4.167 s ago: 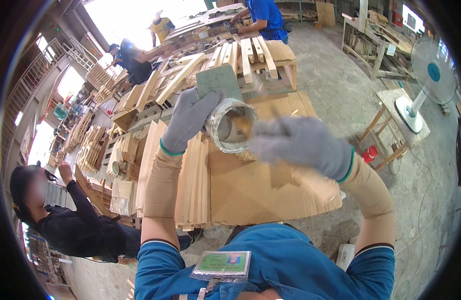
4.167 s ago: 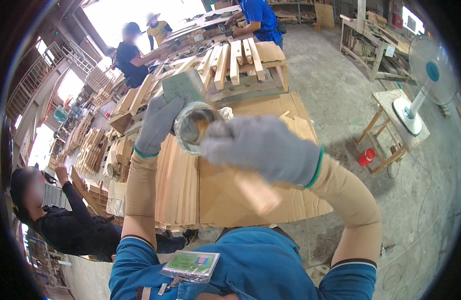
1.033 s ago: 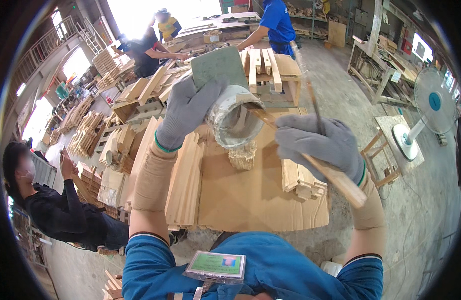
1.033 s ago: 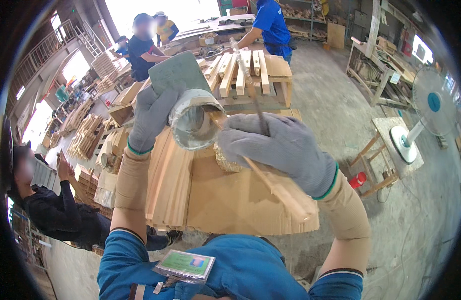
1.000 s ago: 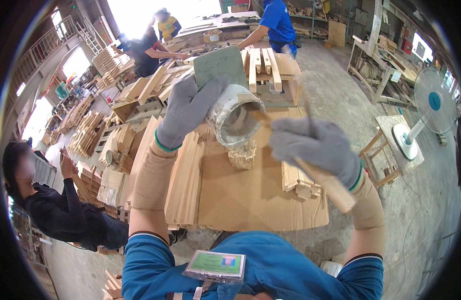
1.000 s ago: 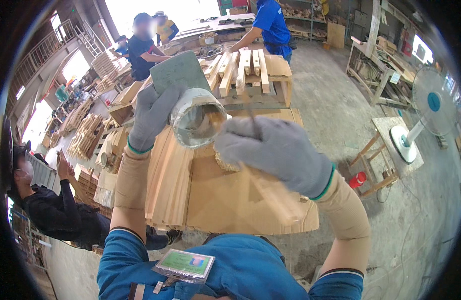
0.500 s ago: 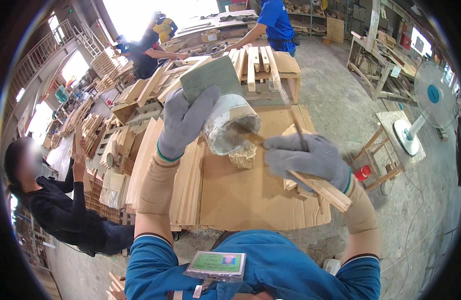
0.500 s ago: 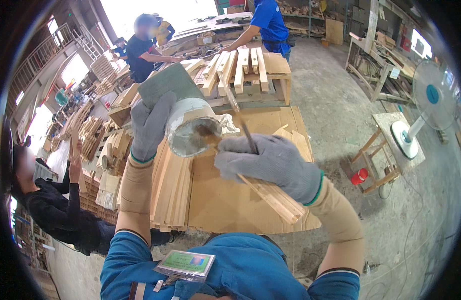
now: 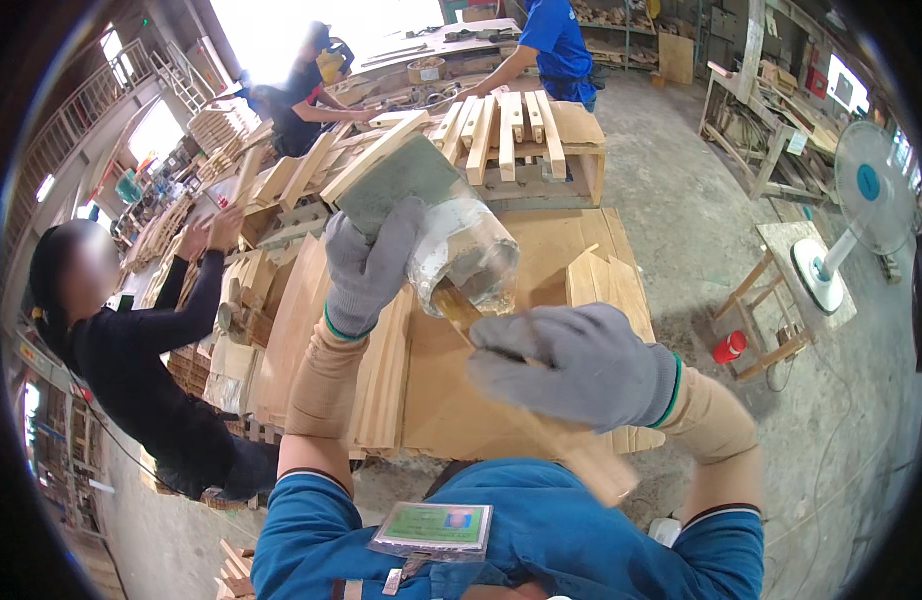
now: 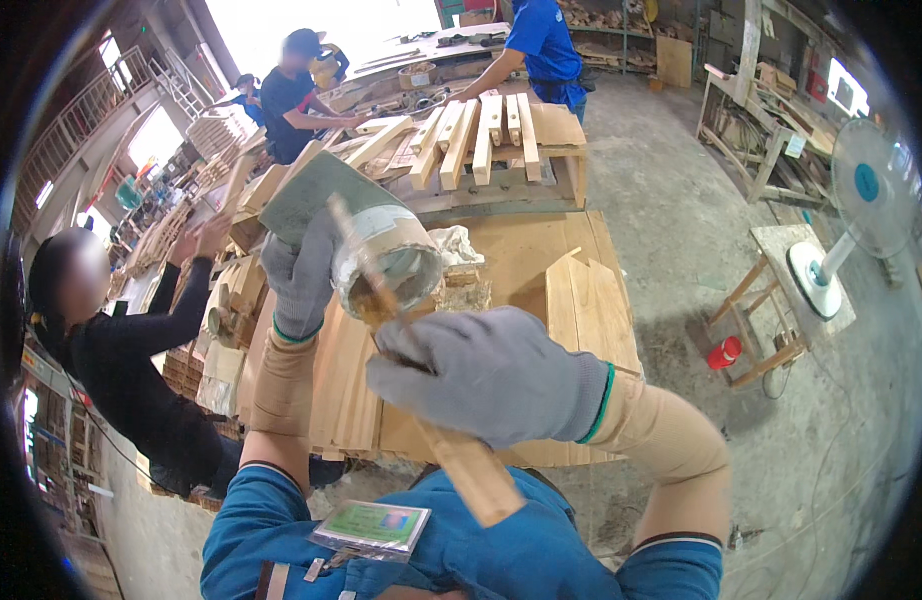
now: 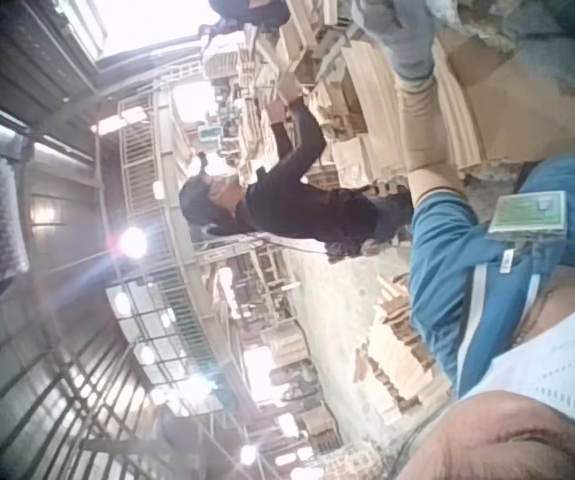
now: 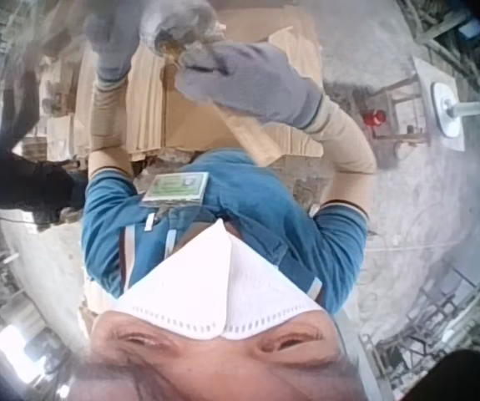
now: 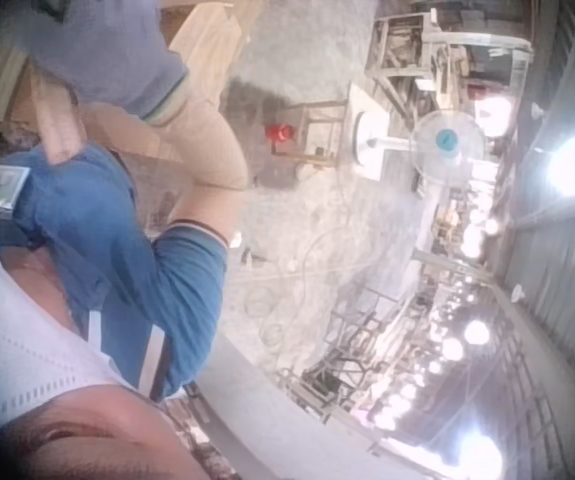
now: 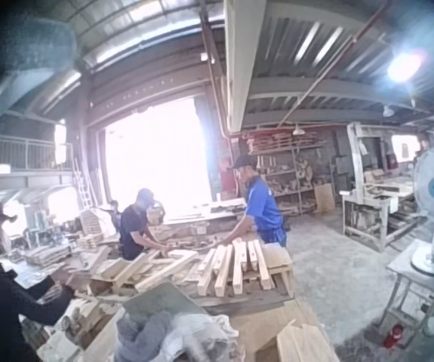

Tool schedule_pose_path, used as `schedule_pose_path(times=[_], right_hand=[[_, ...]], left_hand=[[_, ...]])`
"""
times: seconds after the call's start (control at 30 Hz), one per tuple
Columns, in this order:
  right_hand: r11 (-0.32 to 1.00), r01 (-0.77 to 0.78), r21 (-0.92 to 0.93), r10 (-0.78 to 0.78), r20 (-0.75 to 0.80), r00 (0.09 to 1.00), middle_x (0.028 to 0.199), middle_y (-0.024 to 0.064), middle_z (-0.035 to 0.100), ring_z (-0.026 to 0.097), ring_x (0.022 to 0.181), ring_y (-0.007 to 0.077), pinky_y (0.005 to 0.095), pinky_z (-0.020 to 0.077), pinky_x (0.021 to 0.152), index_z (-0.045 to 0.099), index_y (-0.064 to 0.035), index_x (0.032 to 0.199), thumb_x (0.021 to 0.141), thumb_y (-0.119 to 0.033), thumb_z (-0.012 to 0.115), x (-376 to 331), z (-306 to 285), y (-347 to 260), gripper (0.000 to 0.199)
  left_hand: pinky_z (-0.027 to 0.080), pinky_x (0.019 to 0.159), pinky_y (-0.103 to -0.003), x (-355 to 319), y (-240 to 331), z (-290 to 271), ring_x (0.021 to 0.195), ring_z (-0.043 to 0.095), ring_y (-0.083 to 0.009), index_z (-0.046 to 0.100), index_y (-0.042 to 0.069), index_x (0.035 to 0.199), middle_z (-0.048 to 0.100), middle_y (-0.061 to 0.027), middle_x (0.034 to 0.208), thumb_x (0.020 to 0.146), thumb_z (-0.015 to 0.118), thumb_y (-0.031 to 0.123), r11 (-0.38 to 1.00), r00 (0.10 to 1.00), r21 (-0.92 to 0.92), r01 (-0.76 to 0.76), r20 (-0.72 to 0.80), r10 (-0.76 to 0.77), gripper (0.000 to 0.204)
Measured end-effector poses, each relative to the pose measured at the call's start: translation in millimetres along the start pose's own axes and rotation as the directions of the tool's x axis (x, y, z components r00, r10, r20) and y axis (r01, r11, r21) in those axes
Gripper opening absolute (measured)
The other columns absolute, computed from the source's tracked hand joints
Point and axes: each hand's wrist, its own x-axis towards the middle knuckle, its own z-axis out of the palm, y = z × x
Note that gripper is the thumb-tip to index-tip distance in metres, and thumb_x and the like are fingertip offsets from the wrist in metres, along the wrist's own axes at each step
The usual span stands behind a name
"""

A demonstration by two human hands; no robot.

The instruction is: The person applies glue to the holes of wooden pieces using a brush, then places them on a stack. The person repeats this process for several pieces in a workshop setting.

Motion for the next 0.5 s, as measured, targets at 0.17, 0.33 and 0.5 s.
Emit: schedule_pose_path(times=[0.17,0.33,0.5], right_hand=[[0.991,0.001,-0.132,0.044,0.34,0.939,0.093,0.0093,0.065,0.065,0.074,0.02,0.0278,0.049,0.046,0.065,-0.0125,0.102,0.071,-0.022,0.069,13,-18,-6,0.032],[0.954,0.141,-0.264,-0.153,-0.026,0.988,0.093,0.0085,0.066,0.065,0.071,0.0192,0.0293,0.0502,0.051,0.065,-0.0049,0.101,0.076,-0.023,0.07,12,-37,5,0.032],[0.992,-0.121,-0.031,0.125,0.193,0.973,0.086,0.009,0.064,0.063,0.065,0.0192,0.0299,0.0485,0.047,0.065,-0.0043,0.101,0.079,-0.02,0.065,4,-29,1,0.028]], left_hand=[[0.05,0.059,-0.033,1,-1,-8,0.069,0.063,-0.0255,0.065,-0.001,0.096,0.066,-0.0119,0.084,0.077,0.065,0.0,0.986,0.991,-0.149,0.076,0.123,-0.058,0.018],[0.048,0.058,-0.032,26,13,-13,0.065,0.062,-0.0242,0.064,-0.004,0.094,0.065,-0.0127,0.081,0.083,0.061,0.007,0.971,0.97,-0.219,0.1,0.239,-0.046,0.016],[0.047,0.056,-0.033,31,14,-16,0.062,0.061,-0.0248,0.065,-0.001,0.094,0.064,-0.0121,0.08,0.085,0.059,0.007,0.921,0.94,-0.285,0.265,0.289,-0.181,0.014]])
